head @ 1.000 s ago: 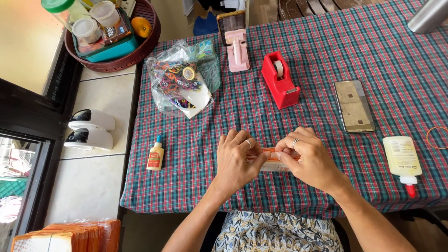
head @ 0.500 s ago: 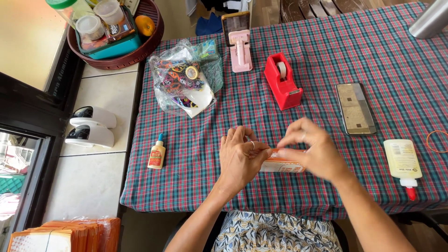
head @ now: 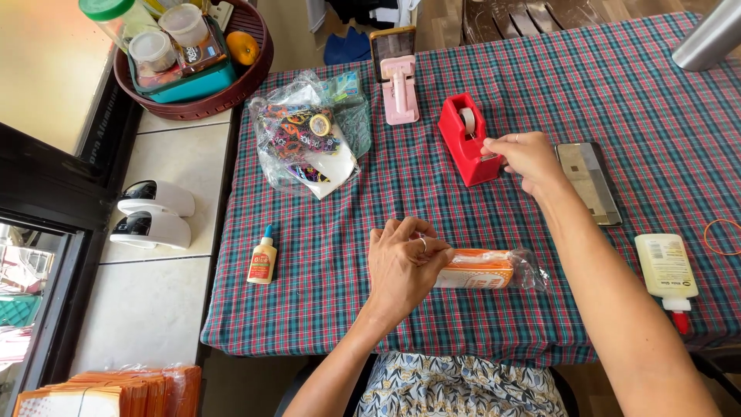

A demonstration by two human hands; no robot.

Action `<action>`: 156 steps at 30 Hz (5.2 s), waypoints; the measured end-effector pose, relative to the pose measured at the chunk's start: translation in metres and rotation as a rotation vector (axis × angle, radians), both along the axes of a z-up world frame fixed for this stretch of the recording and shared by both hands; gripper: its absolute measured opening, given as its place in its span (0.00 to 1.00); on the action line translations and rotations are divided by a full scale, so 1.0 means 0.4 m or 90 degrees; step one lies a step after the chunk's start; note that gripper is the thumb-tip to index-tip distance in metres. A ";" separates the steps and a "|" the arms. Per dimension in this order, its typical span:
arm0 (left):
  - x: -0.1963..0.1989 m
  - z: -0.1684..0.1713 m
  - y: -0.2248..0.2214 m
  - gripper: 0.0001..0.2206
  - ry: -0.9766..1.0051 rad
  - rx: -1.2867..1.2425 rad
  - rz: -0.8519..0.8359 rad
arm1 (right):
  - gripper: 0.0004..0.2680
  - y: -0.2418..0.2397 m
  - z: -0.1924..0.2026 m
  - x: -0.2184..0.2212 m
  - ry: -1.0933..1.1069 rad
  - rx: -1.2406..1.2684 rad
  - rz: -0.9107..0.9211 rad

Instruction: Packaging stacks of orange waffle bags into clear plastic sleeves at a workstation.

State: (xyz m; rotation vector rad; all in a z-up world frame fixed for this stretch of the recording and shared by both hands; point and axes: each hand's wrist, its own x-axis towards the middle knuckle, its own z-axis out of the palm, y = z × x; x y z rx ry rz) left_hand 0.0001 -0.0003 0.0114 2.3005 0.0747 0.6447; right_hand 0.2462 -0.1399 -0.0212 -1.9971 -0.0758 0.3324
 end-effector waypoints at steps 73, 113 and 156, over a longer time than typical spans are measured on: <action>0.056 -0.106 -0.007 0.09 -0.030 0.081 0.026 | 0.12 -0.027 0.214 -0.310 -0.794 -0.638 0.813; -0.079 -0.034 0.150 0.23 0.057 -0.031 -0.274 | 0.17 -0.165 0.108 -0.307 -0.431 -0.196 0.598; -0.163 -0.062 0.052 0.01 -0.173 -0.057 0.068 | 0.04 0.068 0.095 -0.483 -0.481 0.105 0.455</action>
